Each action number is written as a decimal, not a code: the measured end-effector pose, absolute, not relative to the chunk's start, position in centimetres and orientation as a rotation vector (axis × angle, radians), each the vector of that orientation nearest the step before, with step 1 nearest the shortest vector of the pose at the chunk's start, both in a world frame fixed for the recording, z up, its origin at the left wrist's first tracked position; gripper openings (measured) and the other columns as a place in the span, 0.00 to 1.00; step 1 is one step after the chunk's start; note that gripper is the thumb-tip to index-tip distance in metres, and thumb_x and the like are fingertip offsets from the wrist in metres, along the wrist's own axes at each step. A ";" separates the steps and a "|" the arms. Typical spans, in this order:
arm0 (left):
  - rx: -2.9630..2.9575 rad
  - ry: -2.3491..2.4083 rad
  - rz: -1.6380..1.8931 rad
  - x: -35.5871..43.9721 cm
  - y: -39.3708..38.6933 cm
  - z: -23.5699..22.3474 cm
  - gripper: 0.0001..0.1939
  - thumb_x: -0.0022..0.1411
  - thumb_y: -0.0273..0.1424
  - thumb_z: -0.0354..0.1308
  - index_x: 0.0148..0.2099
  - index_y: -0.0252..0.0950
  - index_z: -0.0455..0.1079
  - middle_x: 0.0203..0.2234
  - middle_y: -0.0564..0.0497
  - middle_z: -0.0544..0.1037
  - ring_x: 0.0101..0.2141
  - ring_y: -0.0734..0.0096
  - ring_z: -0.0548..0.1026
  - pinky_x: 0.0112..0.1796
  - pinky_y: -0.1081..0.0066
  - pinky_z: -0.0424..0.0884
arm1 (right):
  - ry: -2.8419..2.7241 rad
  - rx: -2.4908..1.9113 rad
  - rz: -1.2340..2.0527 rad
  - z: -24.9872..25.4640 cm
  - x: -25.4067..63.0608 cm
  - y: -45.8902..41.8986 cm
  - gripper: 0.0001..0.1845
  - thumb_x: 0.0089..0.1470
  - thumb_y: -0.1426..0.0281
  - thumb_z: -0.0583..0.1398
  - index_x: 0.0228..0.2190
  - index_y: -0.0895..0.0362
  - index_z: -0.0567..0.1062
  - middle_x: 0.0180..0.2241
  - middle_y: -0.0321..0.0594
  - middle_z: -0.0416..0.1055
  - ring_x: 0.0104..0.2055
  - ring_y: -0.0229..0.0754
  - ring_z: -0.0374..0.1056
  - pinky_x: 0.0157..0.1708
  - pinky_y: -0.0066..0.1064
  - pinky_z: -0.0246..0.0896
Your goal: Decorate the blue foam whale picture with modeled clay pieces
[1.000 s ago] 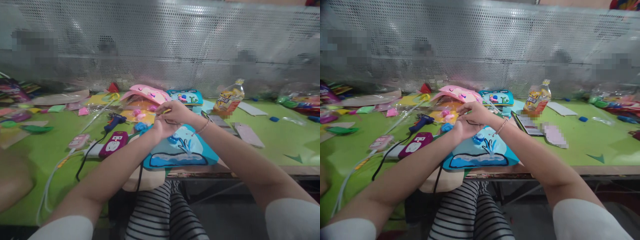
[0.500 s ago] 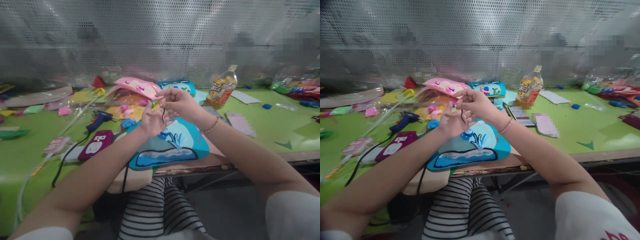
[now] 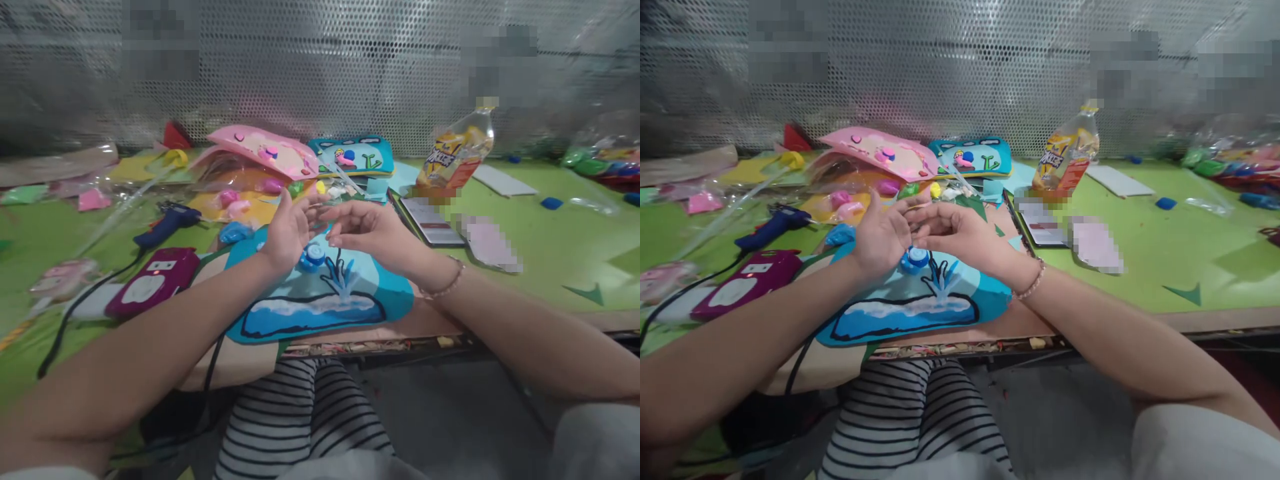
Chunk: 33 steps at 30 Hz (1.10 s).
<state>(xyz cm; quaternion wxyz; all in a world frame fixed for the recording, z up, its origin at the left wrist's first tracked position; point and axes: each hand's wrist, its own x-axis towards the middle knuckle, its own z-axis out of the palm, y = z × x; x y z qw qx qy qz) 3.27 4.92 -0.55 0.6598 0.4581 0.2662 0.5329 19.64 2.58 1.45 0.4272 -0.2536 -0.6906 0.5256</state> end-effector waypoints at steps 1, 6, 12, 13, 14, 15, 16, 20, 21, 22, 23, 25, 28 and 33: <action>1.053 0.608 1.199 3.4 4.9 -0.7 0.34 0.62 0.58 0.36 0.40 0.37 0.71 0.35 0.46 0.77 0.47 0.58 0.73 0.47 0.63 0.67 | -1.719 -0.640 1.311 1.4 19.6 2.5 0.17 0.44 0.70 0.69 0.38 0.58 0.74 0.28 0.33 0.73 0.30 0.32 0.69 0.36 0.28 0.68; 1.236 0.664 1.305 3.3 4.7 -0.9 0.24 0.66 0.48 0.42 0.40 0.38 0.72 0.34 0.50 0.76 0.43 0.64 0.73 0.45 0.68 0.66 | -1.701 -0.611 1.308 1.4 19.9 2.0 0.17 0.45 0.70 0.69 0.38 0.57 0.74 0.28 0.32 0.73 0.31 0.33 0.70 0.36 0.28 0.68; 1.613 0.799 1.267 3.0 4.0 -0.2 0.10 0.49 0.20 0.54 0.31 0.38 0.72 0.27 0.55 0.73 0.32 0.71 0.68 0.39 0.71 0.62 | -1.639 -0.654 1.246 1.1 20.5 2.4 0.19 0.43 0.67 0.70 0.38 0.57 0.74 0.28 0.32 0.73 0.32 0.33 0.70 0.37 0.28 0.69; 1.711 0.822 1.239 3.0 3.9 -0.1 0.09 0.46 0.20 0.54 0.29 0.38 0.71 0.26 0.55 0.72 0.31 0.70 0.67 0.39 0.70 0.62 | -1.637 -0.662 1.240 1.1 20.6 2.4 0.19 0.43 0.67 0.70 0.38 0.57 0.74 0.28 0.32 0.72 0.32 0.33 0.70 0.37 0.28 0.69; 1.815 0.850 1.211 3.0 3.8 -0.1 0.08 0.45 0.20 0.54 0.27 0.37 0.71 0.24 0.54 0.71 0.30 0.70 0.65 0.39 0.69 0.61 | -1.635 -0.665 1.236 1.1 20.6 2.4 0.20 0.42 0.66 0.70 0.38 0.57 0.74 0.28 0.32 0.72 0.32 0.34 0.70 0.37 0.29 0.69; 1.923 0.884 1.173 3.0 3.7 0.0 0.07 0.44 0.21 0.55 0.26 0.37 0.70 0.23 0.54 0.71 0.30 0.69 0.65 0.39 0.68 0.61 | -1.633 -0.663 1.231 1.1 20.6 2.4 0.20 0.42 0.65 0.70 0.37 0.57 0.74 0.28 0.32 0.72 0.32 0.34 0.70 0.37 0.29 0.69; 2.027 0.910 1.122 3.0 3.6 0.0 0.05 0.44 0.22 0.57 0.25 0.38 0.70 0.23 0.54 0.70 0.30 0.67 0.64 0.39 0.67 0.60 | -1.635 -0.656 1.229 1.2 20.7 2.3 0.20 0.43 0.64 0.70 0.37 0.57 0.73 0.28 0.32 0.71 0.32 0.34 0.70 0.37 0.30 0.69; 2.300 0.926 0.858 3.4 3.1 0.1 0.04 0.43 0.30 0.63 0.27 0.39 0.73 0.26 0.52 0.74 0.33 0.63 0.68 0.41 0.65 0.60 | -1.664 -0.627 1.233 1.5 20.7 1.9 0.20 0.45 0.63 0.69 0.39 0.56 0.72 0.28 0.33 0.71 0.29 0.35 0.70 0.33 0.32 0.70; 2.320 0.926 0.790 3.5 2.9 0.1 0.06 0.44 0.33 0.65 0.27 0.39 0.73 0.27 0.52 0.75 0.33 0.62 0.69 0.41 0.64 0.61 | -1.666 -0.628 1.235 1.6 20.7 1.8 0.21 0.45 0.62 0.69 0.39 0.56 0.72 0.28 0.33 0.71 0.28 0.35 0.69 0.32 0.31 0.70; 2.323 0.928 0.742 3.5 2.8 0.2 0.07 0.45 0.36 0.65 0.27 0.39 0.74 0.27 0.51 0.76 0.33 0.62 0.70 0.41 0.64 0.61 | -1.665 -0.633 1.233 1.6 20.7 1.8 0.21 0.44 0.62 0.69 0.39 0.56 0.72 0.28 0.33 0.71 0.28 0.35 0.69 0.31 0.31 0.69; 2.313 0.930 0.713 3.6 2.6 0.2 0.09 0.45 0.38 0.66 0.27 0.39 0.75 0.27 0.50 0.76 0.32 0.62 0.71 0.41 0.64 0.62 | -1.663 -0.640 1.227 1.6 20.7 1.8 0.22 0.44 0.61 0.69 0.39 0.56 0.72 0.28 0.33 0.71 0.28 0.35 0.69 0.30 0.30 0.69; 2.282 0.917 0.689 3.6 2.6 0.2 0.08 0.47 0.38 0.65 0.27 0.39 0.76 0.26 0.50 0.77 0.31 0.62 0.71 0.40 0.65 0.63 | -1.666 -0.655 1.209 1.6 20.8 1.9 0.22 0.43 0.60 0.69 0.39 0.55 0.72 0.28 0.33 0.71 0.30 0.35 0.70 0.30 0.29 0.69; 2.250 0.881 0.691 3.5 3.0 -0.1 0.06 0.49 0.36 0.64 0.26 0.41 0.77 0.25 0.51 0.78 0.31 0.63 0.73 0.40 0.67 0.63 | -1.680 -0.656 1.188 1.5 20.9 2.0 0.22 0.44 0.61 0.69 0.40 0.55 0.72 0.29 0.34 0.71 0.33 0.36 0.70 0.33 0.29 0.69; 2.292 0.881 0.682 3.3 3.5 -0.6 0.04 0.52 0.32 0.62 0.28 0.41 0.78 0.27 0.51 0.80 0.32 0.62 0.74 0.39 0.68 0.63 | -1.676 -0.656 1.192 1.5 20.9 2.1 0.21 0.44 0.61 0.69 0.39 0.56 0.72 0.29 0.33 0.71 0.33 0.36 0.70 0.34 0.30 0.69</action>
